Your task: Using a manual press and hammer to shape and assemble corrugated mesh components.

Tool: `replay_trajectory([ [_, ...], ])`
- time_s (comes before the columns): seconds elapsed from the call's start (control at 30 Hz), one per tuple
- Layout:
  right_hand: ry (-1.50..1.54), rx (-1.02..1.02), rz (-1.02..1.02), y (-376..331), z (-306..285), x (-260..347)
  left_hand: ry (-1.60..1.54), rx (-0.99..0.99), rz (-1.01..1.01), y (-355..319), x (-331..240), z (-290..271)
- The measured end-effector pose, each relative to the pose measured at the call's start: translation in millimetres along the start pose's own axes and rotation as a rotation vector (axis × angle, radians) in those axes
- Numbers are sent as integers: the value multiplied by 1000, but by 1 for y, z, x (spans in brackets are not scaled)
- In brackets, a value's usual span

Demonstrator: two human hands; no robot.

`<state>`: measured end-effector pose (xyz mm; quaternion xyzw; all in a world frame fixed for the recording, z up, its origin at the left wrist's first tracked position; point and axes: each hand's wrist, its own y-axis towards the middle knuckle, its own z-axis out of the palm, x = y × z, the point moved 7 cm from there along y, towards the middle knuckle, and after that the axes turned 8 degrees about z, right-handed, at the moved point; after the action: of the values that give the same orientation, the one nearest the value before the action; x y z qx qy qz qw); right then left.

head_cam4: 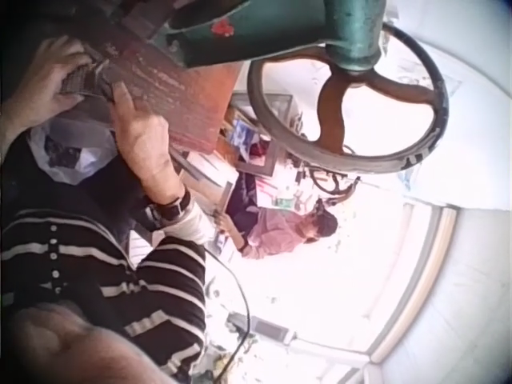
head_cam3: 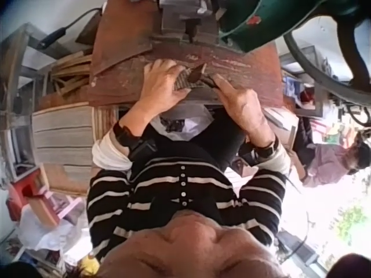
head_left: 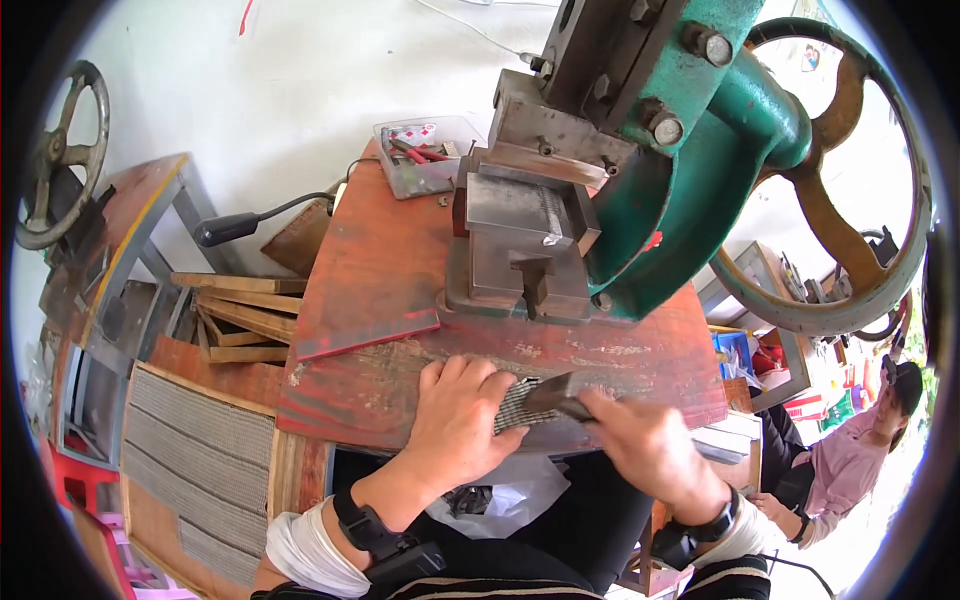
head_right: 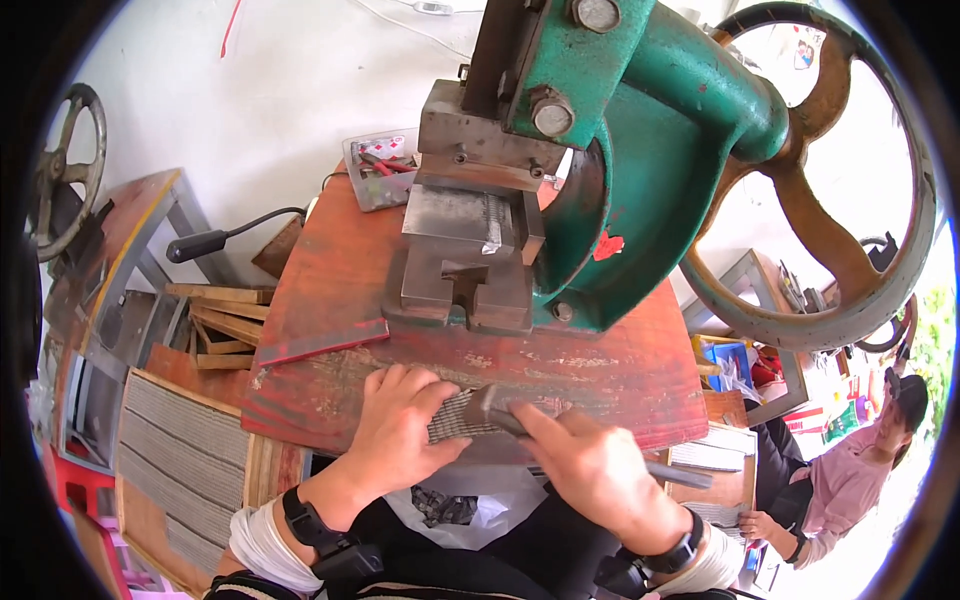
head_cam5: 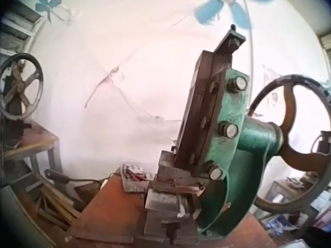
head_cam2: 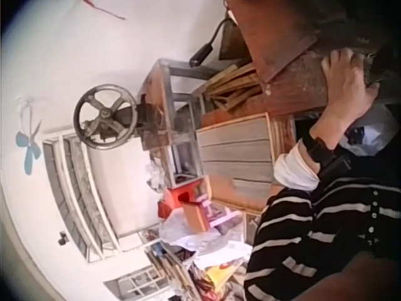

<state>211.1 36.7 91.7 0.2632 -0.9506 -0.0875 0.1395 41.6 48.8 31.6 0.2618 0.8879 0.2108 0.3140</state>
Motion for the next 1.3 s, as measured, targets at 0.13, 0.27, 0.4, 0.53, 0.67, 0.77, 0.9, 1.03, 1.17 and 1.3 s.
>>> replay_trajectory([
  [0.13,24,-73,-17,0,-11,5,-9,23,-10,0,1,1],
  [0.27,3,-5,44,-4,5,-4,-23,37,-16,1,1,2],
  [0.4,18,-61,32,-7,-13,2,-9,21,-3,1,0,2],
  [0.53,-10,-16,22,-5,-7,2,-5,46,-13,1,2,3],
  [0.67,115,-196,-19,-12,-31,3,-5,45,-25,-1,1,2],
  [0.77,-7,-5,23,-12,-3,4,-17,45,-19,1,1,4],
  [0.9,78,-123,58,-6,-17,6,-5,45,-21,-1,1,2],
  [1.03,-19,-25,30,4,-2,5,-6,16,-7,0,1,2],
  [1.17,30,-46,60,3,2,0,-12,21,-14,3,0,2],
  [1.3,149,-99,89,1,2,-17,-22,39,-37,0,5,3],
])
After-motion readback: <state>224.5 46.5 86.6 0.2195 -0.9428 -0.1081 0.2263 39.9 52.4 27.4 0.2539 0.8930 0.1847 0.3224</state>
